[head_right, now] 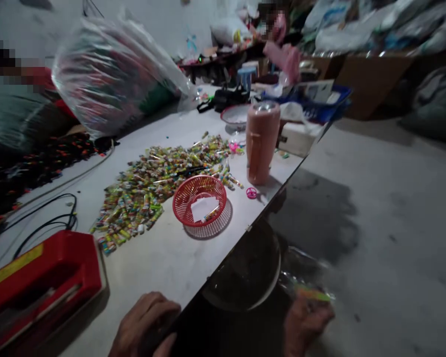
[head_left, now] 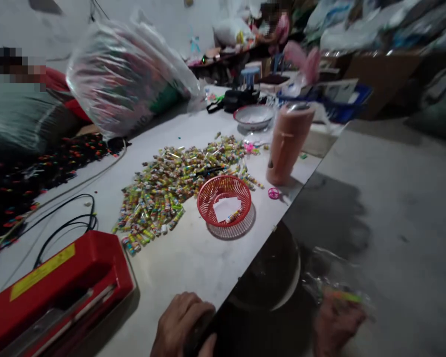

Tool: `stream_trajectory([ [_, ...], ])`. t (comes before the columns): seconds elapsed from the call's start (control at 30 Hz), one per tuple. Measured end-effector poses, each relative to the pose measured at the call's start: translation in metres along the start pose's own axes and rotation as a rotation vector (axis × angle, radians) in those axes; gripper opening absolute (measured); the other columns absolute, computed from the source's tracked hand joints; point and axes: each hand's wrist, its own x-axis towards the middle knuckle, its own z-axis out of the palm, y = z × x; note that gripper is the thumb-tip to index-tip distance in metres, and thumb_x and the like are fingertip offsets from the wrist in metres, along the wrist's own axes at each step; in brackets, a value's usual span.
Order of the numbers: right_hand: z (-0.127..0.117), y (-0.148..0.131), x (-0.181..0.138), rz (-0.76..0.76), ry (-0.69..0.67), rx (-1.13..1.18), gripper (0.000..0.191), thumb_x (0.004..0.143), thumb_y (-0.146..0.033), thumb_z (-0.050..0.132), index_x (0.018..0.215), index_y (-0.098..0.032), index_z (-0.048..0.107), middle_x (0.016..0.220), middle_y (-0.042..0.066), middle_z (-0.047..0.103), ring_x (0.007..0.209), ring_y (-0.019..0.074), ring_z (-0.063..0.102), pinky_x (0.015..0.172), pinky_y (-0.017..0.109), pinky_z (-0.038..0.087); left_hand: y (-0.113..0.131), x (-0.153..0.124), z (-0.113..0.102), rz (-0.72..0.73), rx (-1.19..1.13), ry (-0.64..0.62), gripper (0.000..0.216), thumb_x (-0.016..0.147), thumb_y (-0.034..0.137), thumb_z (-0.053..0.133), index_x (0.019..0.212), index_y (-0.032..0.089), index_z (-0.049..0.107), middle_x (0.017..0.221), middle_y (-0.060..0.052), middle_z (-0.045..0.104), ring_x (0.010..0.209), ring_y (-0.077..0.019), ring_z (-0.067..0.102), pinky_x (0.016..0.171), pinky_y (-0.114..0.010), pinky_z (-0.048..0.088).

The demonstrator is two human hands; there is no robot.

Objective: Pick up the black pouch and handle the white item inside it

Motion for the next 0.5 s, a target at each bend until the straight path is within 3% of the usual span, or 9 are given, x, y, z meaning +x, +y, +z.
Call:
stream_trajectory([
  [0.1, 0.003, -0.047, -0.025, -0.358, -0.25, -0.075, 0.05, 0.077, -0.042, 0.045, 0.117, -0.012, 0.05, 0.122, 0.021, 0.05, 0.115, 0.0323, 0.048, 0.097, 0.043, 0.041, 0.001, -0.002, 0.001, -0.018, -0.015, 0.041, 0.016, 0.08, 0.018, 0.051, 0.096, 0.019, 0.052, 0.083, -0.002, 0.054, 0.077, -0.0149, 0.052, 0.067, -0.028, 0.044],
  [0.17, 0.011, -0.062, -0.034, -0.471, -0.546, -0.22, 0.051, 0.069, -0.022, 0.049, 0.117, -0.007, 0.055, 0.126, 0.022, 0.049, 0.117, 0.0327, 0.049, 0.102, 0.042, 0.039, 0.001, -0.004, 0.002, -0.016, -0.01, 0.049, 0.014, 0.081, 0.02, 0.051, 0.095, 0.02, 0.053, 0.083, -0.002, 0.054, 0.077, -0.0149, 0.052, 0.068, -0.029, 0.044],
  [0.23, 0.013, -0.067, -0.034, -0.539, -0.741, -0.326, 0.061, 0.067, -0.014, 0.046, 0.126, -0.002, 0.049, 0.134, 0.023, 0.042, 0.125, 0.032, 0.043, 0.105, 0.04, 0.036, 0.001, -0.005, 0.004, 0.005, 0.01, 0.069, 0.011, 0.081, 0.019, 0.052, 0.092, 0.02, 0.053, 0.081, -0.001, 0.055, 0.075, -0.0142, 0.053, 0.067, -0.028, 0.045],
  [0.27, 0.011, -0.066, -0.032, -0.572, -0.74, -0.317, 0.062, 0.071, -0.015, 0.044, 0.132, -0.002, 0.045, 0.138, 0.021, 0.038, 0.129, 0.0296, 0.038, 0.108, 0.039, 0.034, 0.001, -0.005, 0.005, 0.02, 0.02, 0.081, 0.01, 0.081, 0.019, 0.053, 0.091, 0.019, 0.053, 0.08, -0.001, 0.055, 0.074, -0.0137, 0.053, 0.066, -0.027, 0.045],
  [0.33, 0.007, -0.059, -0.026, -0.61, -0.574, -0.223, 0.061, 0.08, -0.027, 0.043, 0.138, -0.006, 0.039, 0.141, 0.016, 0.036, 0.131, 0.0258, 0.035, 0.109, 0.037, 0.033, -0.001, -0.004, 0.006, 0.041, 0.041, 0.107, 0.009, 0.081, 0.019, 0.054, 0.09, 0.019, 0.053, 0.079, 0.0, 0.055, 0.072, -0.0129, 0.053, 0.065, -0.025, 0.046],
  [0.4, 0.008, -0.045, -0.021, -0.599, -0.404, -0.249, 0.066, 0.081, -0.038, 0.048, 0.137, -0.005, 0.041, 0.141, 0.019, 0.035, 0.131, 0.0313, 0.033, 0.108, 0.045, 0.031, -0.004, -0.003, 0.006, 0.084, 0.065, 0.149, 0.013, 0.079, 0.019, 0.056, 0.091, 0.02, 0.052, 0.08, 0.0, 0.056, 0.073, -0.0124, 0.055, 0.065, -0.024, 0.047],
  [0.43, 0.012, -0.038, -0.02, -0.626, -0.398, -0.303, 0.066, 0.077, -0.037, 0.052, 0.134, -0.004, 0.045, 0.14, 0.021, 0.035, 0.132, 0.0349, 0.032, 0.109, 0.051, 0.028, -0.006, -0.003, 0.006, 0.109, 0.078, 0.169, 0.015, 0.078, 0.019, 0.057, 0.092, 0.02, 0.052, 0.081, 0.0, 0.056, 0.074, -0.0122, 0.056, 0.065, -0.023, 0.048],
  [0.5, 0.028, -0.025, -0.022, -0.746, -0.519, -0.357, 0.057, 0.071, -0.025, 0.057, 0.125, -0.009, 0.056, 0.135, 0.02, 0.043, 0.13, 0.0375, 0.034, 0.11, 0.057, 0.021, -0.01, -0.003, 0.007, 0.156, 0.097, 0.188, 0.019, 0.076, 0.018, 0.059, 0.094, 0.02, 0.051, 0.082, 0.0, 0.057, 0.073, -0.0118, 0.057, 0.065, -0.022, 0.048],
])
